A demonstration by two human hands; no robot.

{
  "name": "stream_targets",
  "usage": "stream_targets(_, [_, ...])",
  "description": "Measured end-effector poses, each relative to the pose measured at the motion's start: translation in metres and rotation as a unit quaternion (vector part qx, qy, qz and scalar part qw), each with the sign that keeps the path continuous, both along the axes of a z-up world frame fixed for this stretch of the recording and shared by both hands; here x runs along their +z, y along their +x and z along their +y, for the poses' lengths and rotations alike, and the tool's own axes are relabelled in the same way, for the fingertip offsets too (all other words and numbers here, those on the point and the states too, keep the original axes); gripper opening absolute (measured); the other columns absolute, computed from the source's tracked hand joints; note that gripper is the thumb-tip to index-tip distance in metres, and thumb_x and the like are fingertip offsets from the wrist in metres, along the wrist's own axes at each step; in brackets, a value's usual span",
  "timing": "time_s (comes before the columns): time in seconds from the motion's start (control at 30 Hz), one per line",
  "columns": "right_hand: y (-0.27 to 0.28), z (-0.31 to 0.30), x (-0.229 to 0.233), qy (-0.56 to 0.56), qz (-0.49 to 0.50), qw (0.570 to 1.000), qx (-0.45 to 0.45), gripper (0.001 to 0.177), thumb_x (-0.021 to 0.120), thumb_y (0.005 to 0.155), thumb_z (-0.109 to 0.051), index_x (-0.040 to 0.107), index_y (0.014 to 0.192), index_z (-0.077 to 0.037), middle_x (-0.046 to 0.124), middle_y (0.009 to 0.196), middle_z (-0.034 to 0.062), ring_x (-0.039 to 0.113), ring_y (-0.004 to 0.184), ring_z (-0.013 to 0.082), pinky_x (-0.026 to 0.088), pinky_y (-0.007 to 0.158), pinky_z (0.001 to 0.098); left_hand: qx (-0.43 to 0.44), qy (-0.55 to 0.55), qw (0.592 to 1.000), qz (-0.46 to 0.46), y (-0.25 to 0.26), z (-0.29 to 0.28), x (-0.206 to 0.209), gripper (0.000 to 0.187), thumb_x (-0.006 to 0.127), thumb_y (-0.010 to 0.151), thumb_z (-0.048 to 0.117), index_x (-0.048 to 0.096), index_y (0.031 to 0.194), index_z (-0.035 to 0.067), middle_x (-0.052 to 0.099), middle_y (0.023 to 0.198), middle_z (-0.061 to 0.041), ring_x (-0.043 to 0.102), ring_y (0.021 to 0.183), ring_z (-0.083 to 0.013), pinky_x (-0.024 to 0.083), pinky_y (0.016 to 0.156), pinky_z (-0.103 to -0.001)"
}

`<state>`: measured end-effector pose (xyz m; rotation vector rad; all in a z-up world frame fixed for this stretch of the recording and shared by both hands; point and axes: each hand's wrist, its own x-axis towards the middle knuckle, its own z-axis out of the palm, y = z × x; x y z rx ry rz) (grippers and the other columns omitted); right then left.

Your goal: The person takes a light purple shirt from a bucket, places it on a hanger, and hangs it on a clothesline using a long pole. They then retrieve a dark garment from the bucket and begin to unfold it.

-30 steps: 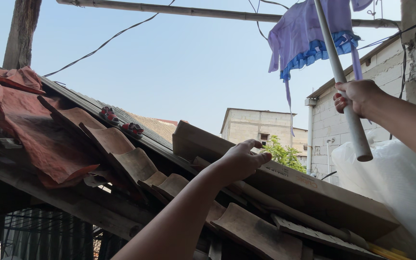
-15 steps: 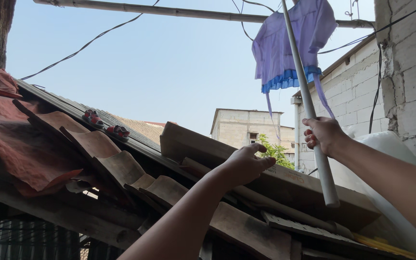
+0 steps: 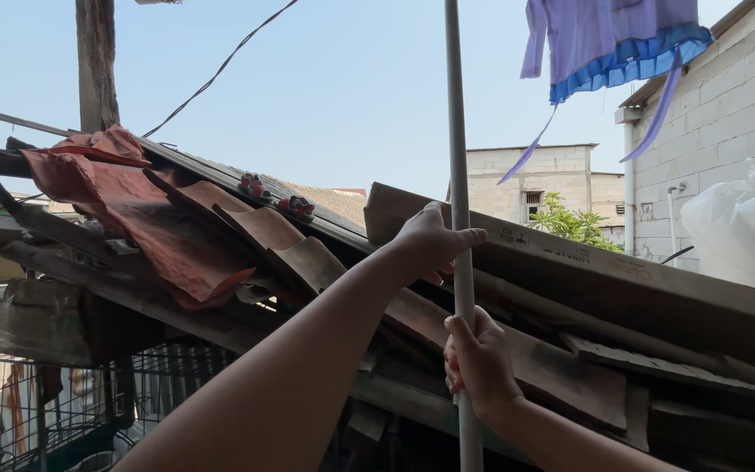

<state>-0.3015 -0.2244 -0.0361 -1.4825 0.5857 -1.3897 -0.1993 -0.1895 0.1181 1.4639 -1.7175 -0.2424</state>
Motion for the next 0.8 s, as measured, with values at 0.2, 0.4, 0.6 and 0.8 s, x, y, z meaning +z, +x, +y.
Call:
stream_targets(0.2, [0.083, 0.054, -0.014, -0.042, 0.065, 0.987, 0.143, 0.026, 0.059, 0.091, -0.028, 0.054, 0.106, -0.007, 0.052, 0.058, 0.0029, 0.051, 0.045, 0.0124, 0.048, 0.048, 0.0319, -0.01, -0.007, 0.995, 0.096, 0.096, 0.039, -0.025, 0.058, 0.078, 0.083, 0.019, 0.053, 0.131, -0.002, 0.072, 0.104, -0.017, 0.077, 0.09, -0.0246, 0.064, 0.067, -0.038])
stream_targets(0.4, [0.148, 0.065, 0.0, -0.015, 0.202, 0.93, 0.305, 0.074, 0.065, 0.079, -0.042, 0.041, 0.144, -0.015, 0.061, 0.123, 0.0091, 0.066, 0.114, 0.0236, 0.054, 0.097, 0.0483, 0.006, 0.055, 0.97, 0.237, 0.2, 0.118, -0.099, 0.063, 0.073, 0.076, -0.004, 0.048, 0.134, 0.001, 0.074, 0.097, -0.014, 0.077, 0.086, -0.0261, 0.067, 0.071, -0.045])
stream_targets(0.6, [0.246, 0.102, 0.068, -0.035, 0.087, 0.893, 0.441, 0.087, 0.082, 0.074, -0.039, 0.04, 0.144, -0.01, 0.06, 0.121, 0.0124, 0.063, 0.118, 0.0293, 0.054, 0.101, 0.0526, 0.107, 0.099, 0.968, 0.205, 0.261, 0.199, -0.219, 0.061, 0.073, 0.078, -0.009, 0.051, 0.135, -0.005, 0.071, 0.097, -0.016, 0.078, 0.085, -0.0251, 0.063, 0.075, -0.039])
stream_targets(0.8, [0.324, 0.173, 0.1, 0.035, 0.108, 0.926, 0.361, 0.046, 0.071, 0.088, -0.022, 0.048, 0.126, -0.01, 0.063, 0.108, 0.0166, 0.072, 0.1, 0.0333, 0.059, 0.088, 0.055, 0.301, 0.205, 0.93, 0.05, 0.314, 0.29, -0.301, 0.069, 0.082, 0.081, 0.021, 0.05, 0.141, 0.009, 0.068, 0.125, -0.016, 0.067, 0.115, -0.0281, 0.054, 0.098, -0.039])
